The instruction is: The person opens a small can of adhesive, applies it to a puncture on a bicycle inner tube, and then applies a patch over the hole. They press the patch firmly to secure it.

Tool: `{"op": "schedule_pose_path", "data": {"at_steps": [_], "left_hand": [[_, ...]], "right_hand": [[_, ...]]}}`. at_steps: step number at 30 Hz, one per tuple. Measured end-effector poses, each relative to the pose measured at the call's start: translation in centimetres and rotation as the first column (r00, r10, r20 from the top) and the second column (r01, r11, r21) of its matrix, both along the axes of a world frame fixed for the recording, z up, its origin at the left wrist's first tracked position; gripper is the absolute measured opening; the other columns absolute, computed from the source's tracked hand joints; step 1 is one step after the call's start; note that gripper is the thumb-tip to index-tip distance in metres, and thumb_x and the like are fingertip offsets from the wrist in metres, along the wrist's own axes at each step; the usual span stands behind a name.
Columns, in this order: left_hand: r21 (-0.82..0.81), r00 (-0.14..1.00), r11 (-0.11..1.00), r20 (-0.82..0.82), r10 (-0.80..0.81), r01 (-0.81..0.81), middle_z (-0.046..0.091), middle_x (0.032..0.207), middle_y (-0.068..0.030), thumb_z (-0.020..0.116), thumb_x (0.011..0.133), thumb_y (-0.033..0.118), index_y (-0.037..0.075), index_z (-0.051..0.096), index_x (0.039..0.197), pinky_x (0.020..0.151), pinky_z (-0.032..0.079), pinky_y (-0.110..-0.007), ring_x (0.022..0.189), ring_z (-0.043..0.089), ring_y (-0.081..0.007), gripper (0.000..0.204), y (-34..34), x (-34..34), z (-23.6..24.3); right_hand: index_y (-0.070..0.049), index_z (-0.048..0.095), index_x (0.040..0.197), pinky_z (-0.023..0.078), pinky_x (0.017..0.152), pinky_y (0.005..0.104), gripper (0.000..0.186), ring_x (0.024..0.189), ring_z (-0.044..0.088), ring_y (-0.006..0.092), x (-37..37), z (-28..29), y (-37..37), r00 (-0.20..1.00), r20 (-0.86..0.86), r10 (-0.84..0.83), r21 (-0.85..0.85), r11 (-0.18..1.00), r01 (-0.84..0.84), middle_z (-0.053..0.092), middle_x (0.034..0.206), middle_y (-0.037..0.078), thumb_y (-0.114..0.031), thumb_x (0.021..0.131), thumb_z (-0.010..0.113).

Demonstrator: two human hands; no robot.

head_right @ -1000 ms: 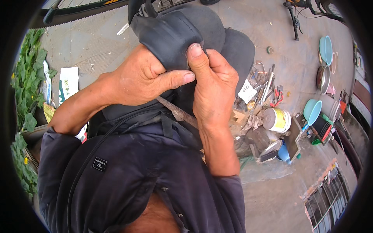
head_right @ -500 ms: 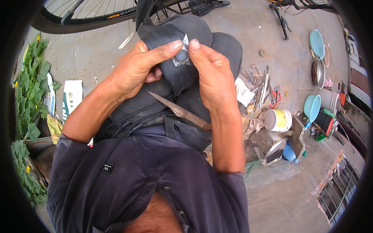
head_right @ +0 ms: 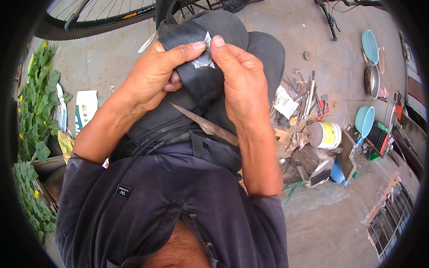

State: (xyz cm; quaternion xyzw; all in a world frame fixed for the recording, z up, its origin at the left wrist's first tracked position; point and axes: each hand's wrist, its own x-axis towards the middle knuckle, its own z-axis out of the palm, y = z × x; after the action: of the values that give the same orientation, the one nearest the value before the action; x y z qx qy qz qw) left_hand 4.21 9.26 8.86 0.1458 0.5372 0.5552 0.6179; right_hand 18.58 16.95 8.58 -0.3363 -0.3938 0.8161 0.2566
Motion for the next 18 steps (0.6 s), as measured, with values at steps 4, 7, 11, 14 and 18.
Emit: {"op": "schedule_pose_path", "data": {"at_steps": [4,7,11,14,18], "left_hand": [[-0.046,0.99,0.999,0.144,0.009,-0.002,0.05,0.054,0.0024,0.069,0.091,0.024,0.003,0.067,0.074,0.038,0.026,-0.02,0.041,0.038,-0.0034,0.028,0.2,-1.7,0.1],[-0.064,0.99,0.998,0.143,0.01,0.0,0.045,0.052,0.0066,0.068,0.093,0.023,0.008,0.064,0.074,0.035,0.024,-0.017,0.039,0.036,-0.0005,0.025,0.4,-1.5,0.3],[-0.076,0.99,0.997,0.143,-0.003,0.014,0.043,0.051,0.0085,0.068,0.094,0.023,0.01,0.064,0.073,0.034,0.024,-0.016,0.037,0.036,0.0008,0.025,0.5,-1.5,0.2],[-0.083,0.986,0.996,0.166,0.007,0.007,0.044,0.051,0.0084,0.068,0.094,0.023,0.01,0.064,0.074,0.034,0.023,-0.016,0.037,0.035,0.0008,0.024,0.6,-1.7,0.1],[-0.08,0.99,0.996,0.139,-0.018,0.029,0.045,0.051,0.008,0.068,0.094,0.023,0.009,0.064,0.075,0.034,0.023,-0.016,0.038,0.034,0.0009,0.023,0.6,-1.8,0.2]], "right_hand": [[0.004,0.068,0.105,0.05,0.078,0.0228,0.019,0.088,0.062,0.009,0.8,0.7,-1.0,0.951,0.237,-0.201,0.505,0.861,0.056,0.068,0.102,0.008,-0.012,0.094,0.068],[-0.001,0.069,0.111,0.052,0.078,0.0263,0.028,0.092,0.063,0.0147,1.7,-0.2,0.0,0.961,0.167,-0.218,0.795,0.607,-0.001,0.066,0.109,0.01,-0.004,0.083,0.075],[-0.006,0.072,0.106,0.052,0.076,0.0295,0.032,0.091,0.063,0.021,1.4,-0.7,1.5,0.959,0.199,-0.201,0.952,0.271,-0.141,0.067,0.104,0.009,-0.001,0.075,0.078],[-0.007,0.073,0.099,0.05,0.075,0.0314,0.027,0.088,0.063,0.0227,0.9,-0.9,2.2,0.963,0.17,-0.208,0.981,0.129,-0.146,0.067,0.099,0.007,0.0,0.073,0.078],[-0.007,0.07,0.094,0.05,0.075,0.033,0.022,0.086,0.063,0.0242,0.3,-1.0,3.1,0.97,0.144,-0.195,0.989,0.054,-0.136,0.067,0.095,0.006,-0.001,0.073,0.077]]}}
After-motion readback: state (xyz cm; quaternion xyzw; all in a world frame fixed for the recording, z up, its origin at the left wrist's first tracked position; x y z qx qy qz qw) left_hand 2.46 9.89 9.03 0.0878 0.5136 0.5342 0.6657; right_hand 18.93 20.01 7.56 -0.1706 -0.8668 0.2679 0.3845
